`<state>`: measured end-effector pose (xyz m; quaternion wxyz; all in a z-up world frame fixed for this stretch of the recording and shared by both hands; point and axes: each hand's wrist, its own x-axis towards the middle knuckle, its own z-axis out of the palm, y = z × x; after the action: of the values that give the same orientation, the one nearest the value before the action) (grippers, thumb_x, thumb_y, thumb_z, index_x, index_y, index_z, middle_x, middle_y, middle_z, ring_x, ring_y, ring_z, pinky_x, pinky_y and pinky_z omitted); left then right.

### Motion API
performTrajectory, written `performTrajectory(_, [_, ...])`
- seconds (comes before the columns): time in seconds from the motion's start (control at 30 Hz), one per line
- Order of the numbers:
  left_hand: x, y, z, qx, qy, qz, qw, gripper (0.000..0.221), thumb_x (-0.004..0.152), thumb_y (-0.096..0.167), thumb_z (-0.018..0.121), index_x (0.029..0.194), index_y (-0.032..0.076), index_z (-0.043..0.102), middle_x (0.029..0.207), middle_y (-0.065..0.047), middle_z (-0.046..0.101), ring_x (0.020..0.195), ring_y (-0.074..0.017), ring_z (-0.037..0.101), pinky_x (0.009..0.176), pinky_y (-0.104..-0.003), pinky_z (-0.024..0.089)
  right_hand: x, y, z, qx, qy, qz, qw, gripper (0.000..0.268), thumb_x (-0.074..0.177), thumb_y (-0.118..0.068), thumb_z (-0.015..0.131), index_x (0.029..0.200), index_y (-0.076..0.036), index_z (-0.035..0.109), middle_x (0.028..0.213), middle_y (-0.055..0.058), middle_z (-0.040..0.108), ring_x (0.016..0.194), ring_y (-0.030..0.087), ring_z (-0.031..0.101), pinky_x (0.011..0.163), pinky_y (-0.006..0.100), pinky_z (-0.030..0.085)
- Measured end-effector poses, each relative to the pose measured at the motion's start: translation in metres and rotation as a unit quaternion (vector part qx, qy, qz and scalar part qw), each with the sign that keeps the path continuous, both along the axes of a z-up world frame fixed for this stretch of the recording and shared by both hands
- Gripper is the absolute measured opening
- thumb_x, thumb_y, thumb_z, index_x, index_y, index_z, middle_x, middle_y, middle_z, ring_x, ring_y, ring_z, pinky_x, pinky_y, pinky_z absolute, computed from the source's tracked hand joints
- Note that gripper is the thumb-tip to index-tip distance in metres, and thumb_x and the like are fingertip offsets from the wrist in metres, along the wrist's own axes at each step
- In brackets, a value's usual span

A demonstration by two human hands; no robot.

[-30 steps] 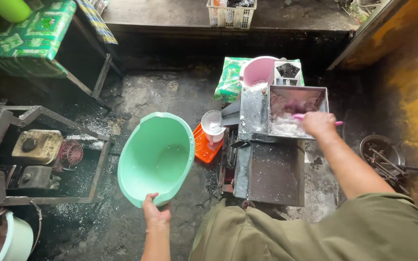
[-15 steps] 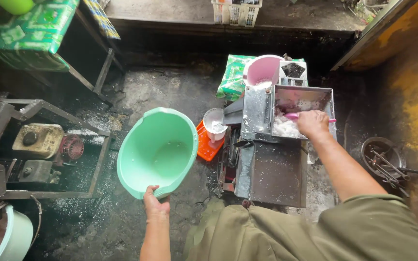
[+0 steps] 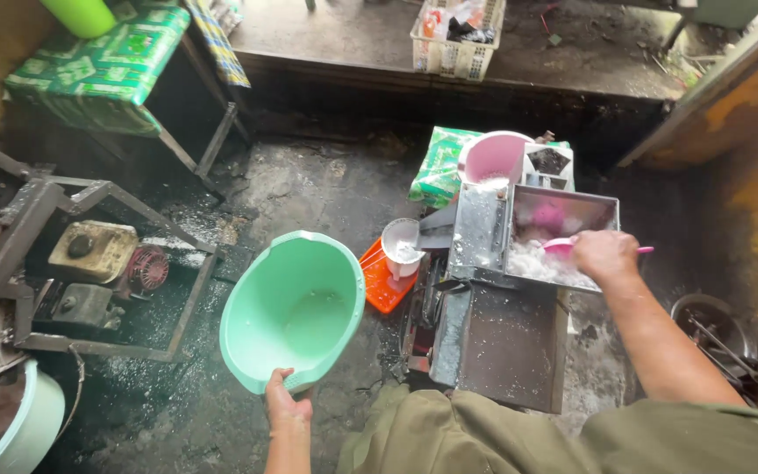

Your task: Mix white powder in a basin and feed it into a processing machine using a scoop

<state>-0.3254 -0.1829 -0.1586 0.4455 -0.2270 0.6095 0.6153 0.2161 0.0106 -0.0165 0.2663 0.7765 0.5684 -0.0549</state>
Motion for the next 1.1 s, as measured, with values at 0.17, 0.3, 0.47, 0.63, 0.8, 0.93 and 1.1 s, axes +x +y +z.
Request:
performTrajectory(0.17, [0.008,0.002,0.01,-0.02,0.008,0.031,0.999,0.039,0.066,0.003,0.064,0.103,0.015,0.06,0.104,-0.004,0.063,0.094,-0.0267,0.06,0.068,-0.044,0.055,-0.003,0.031,-0.001,0.132,0.015,-0.002,0.991,0.055,0.094,-0.026,0.038,0.144,-0.045,0.052,0.116,0.012,0.07,0.104,0.035,0.07,0.074,0.048,0.056])
performTrajectory(0.3, [0.016,0.006,0.001,-0.012,0.015,0.071,0.997,0.054,0.06,-0.001,0.064,0.111,0.015,0.062,0.102,-0.005,0.067,0.09,-0.0251,0.063,0.064,-0.045,0.056,0.005,0.025,-0.072,0.15,-0.012,0.108,0.983,0.038,0.098,-0.034,0.038,0.097,-0.025,0.075,0.099,-0.002,0.078,0.093,0.022,0.076,0.072,0.037,0.057])
performTrajectory(0.47, [0.014,0.0,0.01,-0.014,0.015,0.04,0.999,0.055,0.06,0.0,0.063,0.112,0.018,0.063,0.104,0.0,0.065,0.088,-0.0238,0.061,0.065,-0.041,0.05,0.0,-0.007,0.018,-0.004,0.043,-0.055,0.998,0.051,0.099,-0.031,0.031,0.125,-0.017,0.073,0.13,0.009,0.072,0.121,0.028,0.069,0.096,0.041,0.054])
performTrajectory(0.63, [0.012,-0.005,0.011,-0.008,0.021,0.093,0.995,0.058,0.06,-0.005,0.062,0.116,0.01,0.063,0.109,-0.008,0.068,0.096,-0.0302,0.063,0.069,-0.053,0.055,-0.032,-0.063,0.086,0.025,0.049,-0.1,0.993,0.051,0.101,-0.03,0.032,0.115,-0.013,0.077,0.122,0.01,0.077,0.113,0.028,0.073,0.093,0.042,0.056])
performTrajectory(0.8, [0.005,0.0,-0.011,-0.019,0.022,0.107,0.994,0.053,0.06,-0.004,0.063,0.112,0.008,0.061,0.106,-0.011,0.068,0.089,-0.0324,0.065,0.061,-0.053,0.056,-0.029,-0.061,-0.021,0.07,0.026,0.047,0.996,0.032,0.083,-0.02,0.049,0.094,-0.021,0.079,0.097,0.005,0.079,0.096,0.028,0.076,0.076,0.038,0.061])
performTrajectory(0.93, [0.012,0.013,0.007,-0.037,0.017,0.071,0.997,0.054,0.063,-0.003,0.064,0.115,0.011,0.062,0.109,-0.008,0.066,0.093,-0.0297,0.062,0.064,-0.047,0.055,0.008,-0.024,-0.062,0.082,0.044,-0.027,0.995,0.042,0.088,-0.021,0.042,0.113,-0.013,0.075,0.113,0.013,0.077,0.107,0.033,0.074,0.085,0.045,0.058])
performTrajectory(1.1, [0.012,0.015,0.006,-0.001,0.028,0.052,0.998,0.06,0.06,-0.003,0.065,0.116,0.019,0.063,0.108,-0.003,0.067,0.095,-0.0271,0.062,0.062,-0.044,0.051,-0.021,-0.079,0.058,-0.002,0.038,-0.119,0.992,0.054,0.102,-0.025,0.036,0.143,-0.058,0.046,0.129,0.001,0.076,0.115,0.023,0.075,0.085,0.04,0.058])
